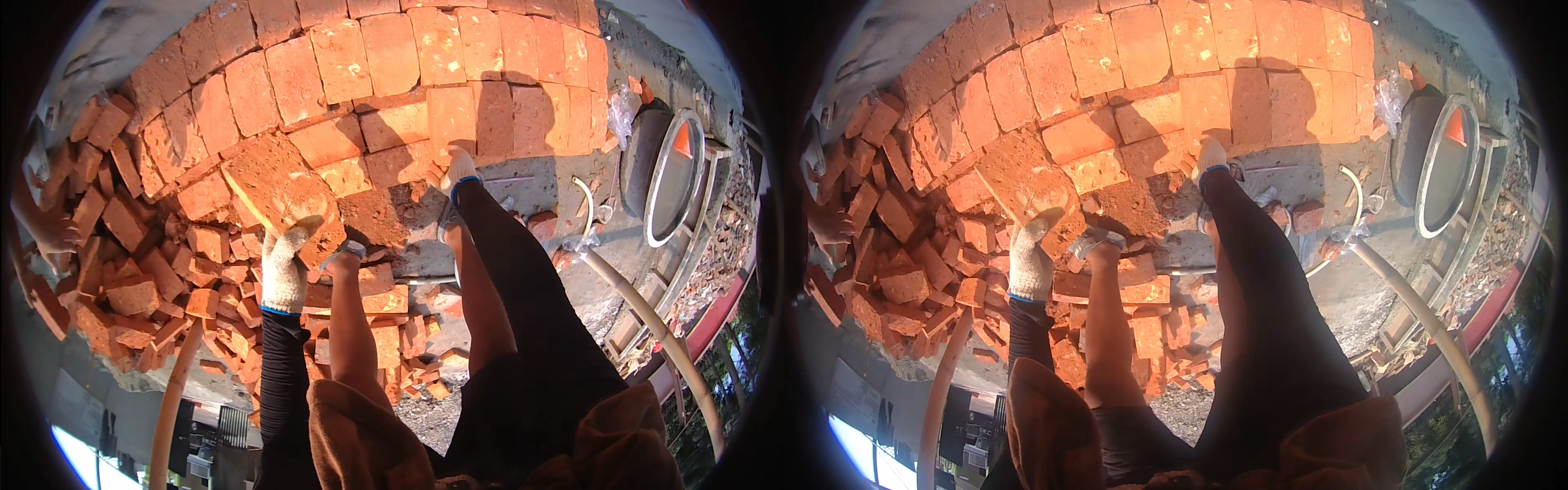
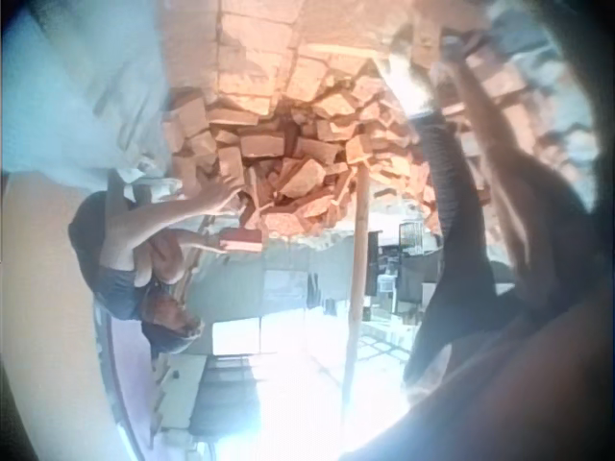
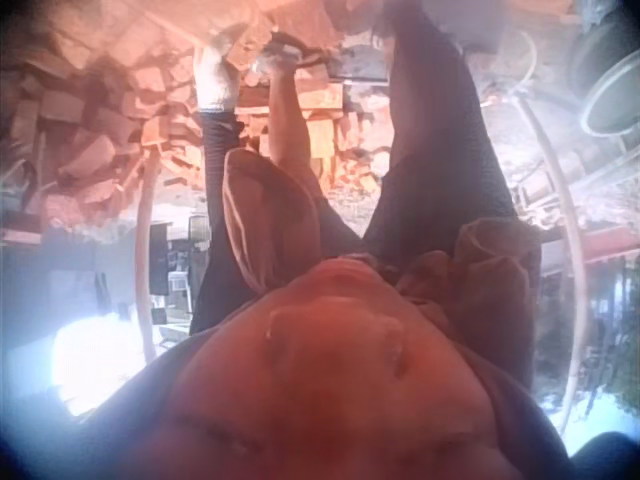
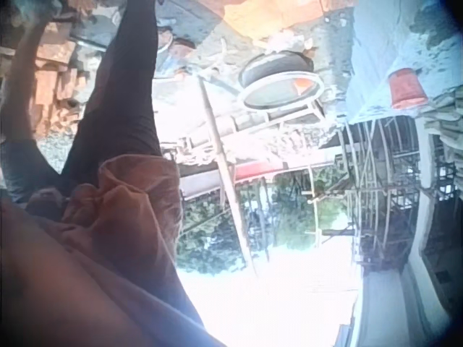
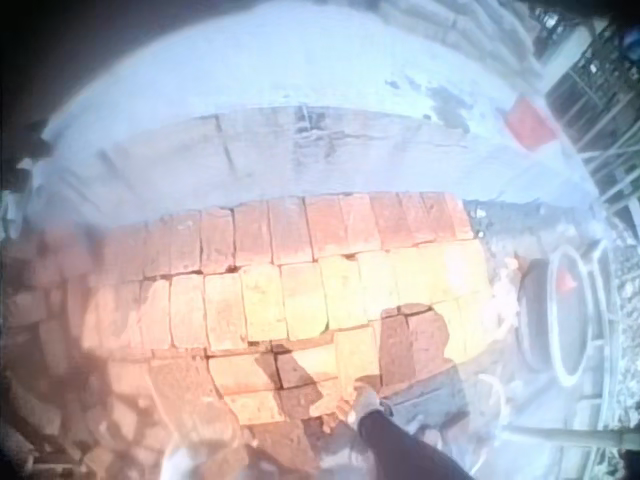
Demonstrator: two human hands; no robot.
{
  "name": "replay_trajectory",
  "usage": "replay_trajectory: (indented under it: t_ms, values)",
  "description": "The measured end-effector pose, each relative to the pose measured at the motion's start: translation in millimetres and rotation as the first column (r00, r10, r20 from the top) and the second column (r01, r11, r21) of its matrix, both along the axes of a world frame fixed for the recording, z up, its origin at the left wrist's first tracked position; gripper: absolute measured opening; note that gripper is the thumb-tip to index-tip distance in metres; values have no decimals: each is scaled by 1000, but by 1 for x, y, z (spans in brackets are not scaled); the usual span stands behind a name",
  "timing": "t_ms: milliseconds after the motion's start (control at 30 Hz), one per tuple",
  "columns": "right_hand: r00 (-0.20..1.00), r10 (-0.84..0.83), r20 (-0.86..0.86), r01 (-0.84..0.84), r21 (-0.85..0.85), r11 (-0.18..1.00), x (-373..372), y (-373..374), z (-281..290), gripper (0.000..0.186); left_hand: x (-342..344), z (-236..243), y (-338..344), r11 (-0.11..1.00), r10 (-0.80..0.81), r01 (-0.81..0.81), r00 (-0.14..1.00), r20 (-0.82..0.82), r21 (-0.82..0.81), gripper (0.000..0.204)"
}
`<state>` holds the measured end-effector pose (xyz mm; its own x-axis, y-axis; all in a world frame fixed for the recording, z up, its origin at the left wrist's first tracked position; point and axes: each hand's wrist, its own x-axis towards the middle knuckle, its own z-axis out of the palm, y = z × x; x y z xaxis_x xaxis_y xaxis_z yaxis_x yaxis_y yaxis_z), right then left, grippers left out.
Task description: The person arranges red bricks on the ground into a neat rectangular stack. They repeatedly pick up bricks from a loose pile and place them in rows, adjusting positions to align the edges. The person remains crouched or seated on the ground during the task.
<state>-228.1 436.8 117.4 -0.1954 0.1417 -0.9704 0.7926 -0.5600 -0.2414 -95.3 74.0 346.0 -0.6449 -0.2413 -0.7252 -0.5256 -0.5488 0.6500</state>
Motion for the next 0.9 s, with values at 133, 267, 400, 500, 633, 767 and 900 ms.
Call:
replay_trajectory:
  t_ms: [133, 267, 400, 500, 633, 767, 900]
  values:
    - [999, -9, -46, 10, 10, 1000, 2, 15, -36, 28, -2, -107, 66, 982, -80, 65, 993, 83, 176, 44]
    - [978, -49, -203, 41, -45, 998, 37, 28, -29, 35, -22, -188, 124, 967, -66, 59, 998, 20, 247, 44]
    - [948, 170, -268, -180, -12, 984, 71, 57, -4, 40, -70, -230, 156, 944, -239, 224, 970, 37, 243, 46]
    - [950, 293, -105, -294, 1, 956, 97, 94, 9, 32, -84, -231, 187, 872, -225, 310, 941, 251, -379, 68]
    - [768, 632, 100, -639, 58, 767, 121, 119, 23, 22, -73, -223, 201, 690, -214, 505, 827, 520, -518, 98]
    - [835, 535, 130, -530, -73, 845, 118, 91, 45, 12, -75, -236, 213, 940, -23, 206, 833, 552, -271, 108]
    - [828, 547, 123, -557, 69, 827, 92, 39, 53, 19, -85, -246, 248, 968, 161, -27, 831, 533, -251, 103]
